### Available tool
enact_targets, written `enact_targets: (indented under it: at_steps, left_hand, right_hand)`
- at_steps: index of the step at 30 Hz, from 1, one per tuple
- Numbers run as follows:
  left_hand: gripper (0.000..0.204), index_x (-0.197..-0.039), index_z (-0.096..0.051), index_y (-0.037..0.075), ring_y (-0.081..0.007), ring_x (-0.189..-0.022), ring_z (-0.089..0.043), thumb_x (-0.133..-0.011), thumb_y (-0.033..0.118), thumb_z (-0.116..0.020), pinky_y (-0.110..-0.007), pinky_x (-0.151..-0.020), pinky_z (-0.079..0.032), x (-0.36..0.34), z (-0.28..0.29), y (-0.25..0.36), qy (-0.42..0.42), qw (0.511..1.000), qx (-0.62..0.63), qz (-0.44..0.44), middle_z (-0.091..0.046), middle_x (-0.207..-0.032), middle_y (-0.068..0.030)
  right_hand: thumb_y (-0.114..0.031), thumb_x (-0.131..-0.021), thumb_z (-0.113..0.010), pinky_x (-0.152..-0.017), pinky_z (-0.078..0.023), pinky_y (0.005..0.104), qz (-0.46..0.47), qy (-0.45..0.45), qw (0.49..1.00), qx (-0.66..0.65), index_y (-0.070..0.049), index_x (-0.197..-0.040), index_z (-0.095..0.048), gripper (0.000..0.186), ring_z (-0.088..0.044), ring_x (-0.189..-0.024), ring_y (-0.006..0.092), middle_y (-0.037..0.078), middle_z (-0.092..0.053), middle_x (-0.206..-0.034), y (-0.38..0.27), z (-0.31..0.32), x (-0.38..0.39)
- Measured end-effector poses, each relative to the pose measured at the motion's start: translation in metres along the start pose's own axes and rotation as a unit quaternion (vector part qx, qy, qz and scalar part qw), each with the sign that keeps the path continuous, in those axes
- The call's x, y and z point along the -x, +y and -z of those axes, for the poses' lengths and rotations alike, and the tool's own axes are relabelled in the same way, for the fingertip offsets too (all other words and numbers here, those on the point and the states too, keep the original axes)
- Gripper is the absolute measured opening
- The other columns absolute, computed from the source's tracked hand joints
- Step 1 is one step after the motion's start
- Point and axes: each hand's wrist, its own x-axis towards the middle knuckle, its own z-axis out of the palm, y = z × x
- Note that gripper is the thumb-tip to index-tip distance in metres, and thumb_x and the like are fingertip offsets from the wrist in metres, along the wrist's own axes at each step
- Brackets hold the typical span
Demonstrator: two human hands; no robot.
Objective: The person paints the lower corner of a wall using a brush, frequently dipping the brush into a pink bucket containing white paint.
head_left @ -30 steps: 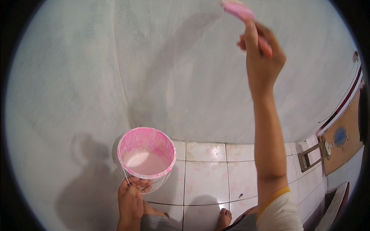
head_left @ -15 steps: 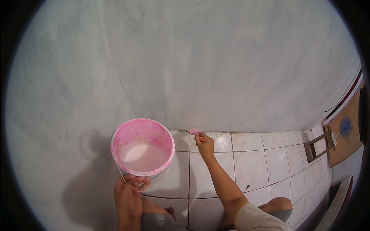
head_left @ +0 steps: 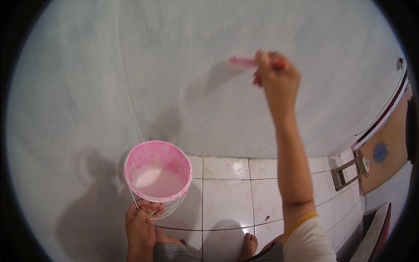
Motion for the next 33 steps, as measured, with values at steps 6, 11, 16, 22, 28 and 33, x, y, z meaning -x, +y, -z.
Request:
enact_targets:
  at_steps: [6, 11, 16, 22, 28, 33]
  left_hand:
    - [0.024, -0.098, -0.054, 0.004, -0.0283, -0.086, -0.066, -0.082, -0.004, -0.037, -0.048, -0.077, -0.055, -0.001, -0.005, 0.001, 0.012, 1.000, -0.003, 0.013, -0.065, -0.088, -0.0143]
    - [0.020, -0.098, -0.053, 0.004, -0.0275, -0.086, -0.066, -0.088, -0.002, -0.036, -0.047, -0.077, -0.055, -0.001, 0.003, -0.001, 0.020, 1.000, -0.009, -0.004, -0.065, -0.088, -0.0144]
    - [0.018, -0.099, -0.052, 0.004, -0.0272, -0.085, -0.067, -0.089, -0.001, -0.038, -0.046, -0.077, -0.055, -0.002, 0.003, 0.001, 0.027, 1.000, -0.014, 0.005, -0.065, -0.088, -0.0150]
    - [0.016, -0.098, -0.051, 0.001, -0.0298, -0.089, -0.066, -0.090, -0.001, -0.037, -0.044, -0.087, -0.051, -0.005, 0.004, 0.002, -0.016, 1.000, 0.010, 0.018, -0.065, -0.091, -0.0179]
    - [0.016, -0.097, -0.052, 0.004, -0.0276, -0.087, -0.065, -0.088, 0.003, -0.039, -0.045, -0.078, -0.052, -0.006, 0.008, -0.004, -0.021, 1.000, -0.011, 0.005, -0.066, -0.090, -0.0155]
    - [0.016, -0.100, -0.050, -0.001, -0.0312, -0.090, -0.065, -0.091, 0.000, -0.037, -0.046, -0.089, -0.050, -0.010, 0.019, -0.010, -0.044, 0.999, 0.023, 0.011, -0.065, -0.093, -0.0185]
  right_hand:
    - [-0.022, -0.088, -0.066, -0.049, -0.045, 0.0221, 0.110, 0.061, 0.992, -0.009, 0.002, -0.087, -0.068, 0.024, -0.056, -0.052, 0.0094, 0.005, -0.059, -0.062, -0.059, 0.026, -0.023]
    - [-0.016, -0.089, -0.061, -0.053, -0.046, 0.0232, 0.050, -0.019, 0.995, -0.084, 0.004, -0.098, -0.065, 0.023, -0.058, -0.055, 0.0116, 0.006, -0.060, -0.065, -0.058, 0.049, 0.035]
    - [-0.015, -0.091, -0.059, -0.057, -0.049, 0.0235, -0.129, -0.189, 0.972, -0.051, 0.005, -0.104, -0.062, 0.024, -0.064, -0.067, 0.0126, 0.008, -0.064, -0.075, -0.041, 0.059, 0.058]
    - [-0.015, -0.092, -0.060, -0.059, -0.051, 0.0249, -0.115, -0.282, 0.952, 0.016, -0.002, -0.103, -0.067, 0.019, -0.067, -0.074, 0.0136, 0.006, -0.066, -0.083, -0.015, 0.060, 0.049]
    - [-0.021, -0.090, -0.064, -0.060, -0.051, 0.0249, -0.134, -0.301, 0.942, 0.059, -0.002, -0.102, -0.068, 0.022, -0.065, -0.073, 0.0130, 0.006, -0.066, -0.080, -0.022, 0.054, 0.009]
    - [-0.022, -0.085, -0.067, -0.059, -0.050, 0.0240, -0.129, -0.258, 0.948, 0.138, 0.002, -0.093, -0.070, 0.026, -0.062, -0.065, 0.0113, 0.007, -0.064, -0.071, -0.034, 0.039, -0.013]
